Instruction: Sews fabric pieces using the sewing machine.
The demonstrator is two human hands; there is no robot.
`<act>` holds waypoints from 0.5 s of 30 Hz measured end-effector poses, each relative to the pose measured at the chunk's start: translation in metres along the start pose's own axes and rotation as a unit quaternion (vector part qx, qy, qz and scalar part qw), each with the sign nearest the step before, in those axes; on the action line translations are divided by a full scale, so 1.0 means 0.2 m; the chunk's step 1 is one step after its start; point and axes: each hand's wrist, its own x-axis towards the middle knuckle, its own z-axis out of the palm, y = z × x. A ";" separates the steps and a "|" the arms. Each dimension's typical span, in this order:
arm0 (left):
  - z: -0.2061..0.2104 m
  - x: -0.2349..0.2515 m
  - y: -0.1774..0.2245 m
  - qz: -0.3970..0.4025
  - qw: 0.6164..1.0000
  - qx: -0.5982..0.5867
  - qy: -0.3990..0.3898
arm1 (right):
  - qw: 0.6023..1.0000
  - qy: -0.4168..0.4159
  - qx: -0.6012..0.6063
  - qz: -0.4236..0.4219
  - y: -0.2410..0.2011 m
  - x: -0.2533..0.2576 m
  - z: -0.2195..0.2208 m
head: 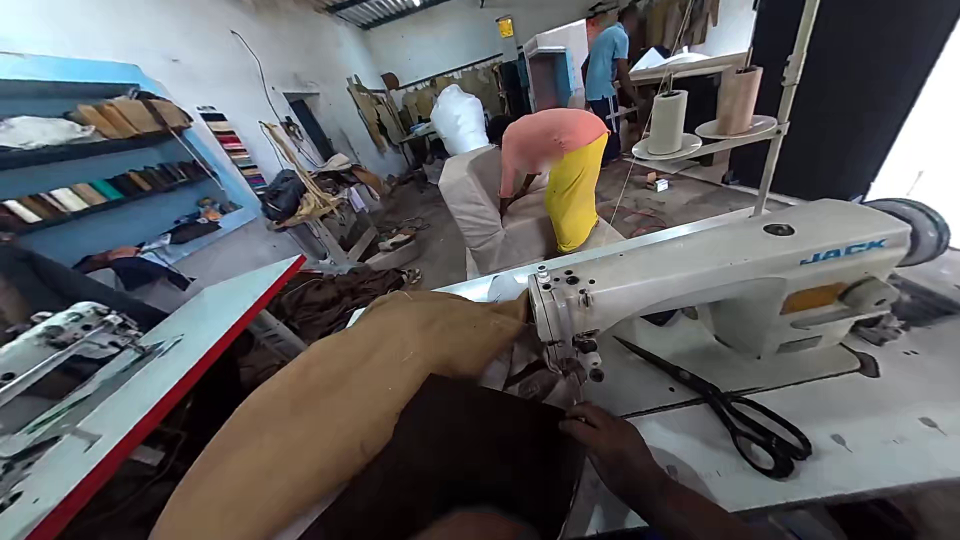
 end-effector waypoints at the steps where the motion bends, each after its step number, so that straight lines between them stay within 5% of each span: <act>1: -0.05 0.08 0.05 0.041 0.997 0.030 0.064 | 1.000 0.010 0.010 0.002 0.00 0.01 0.00; 4: -0.21 0.38 0.15 0.031 0.984 0.117 0.133 | 0.999 0.023 0.041 0.008 -0.04 0.05 -0.01; 6: -0.34 0.48 0.27 -0.018 0.988 0.138 0.072 | 0.998 0.025 0.064 0.000 -0.07 0.07 -0.03; 10: -0.54 0.30 0.82 -0.186 0.977 0.079 -0.068 | 0.995 -0.001 0.097 -0.035 -0.12 0.11 -0.11; 12: -0.50 0.36 0.65 -0.197 0.978 0.025 -0.067 | 0.992 -0.028 0.123 -0.024 -0.13 0.10 -0.12; 15: -0.37 0.65 0.06 -0.220 0.974 -0.039 -0.043 | 0.988 -0.044 0.148 0.001 -0.10 0.05 -0.10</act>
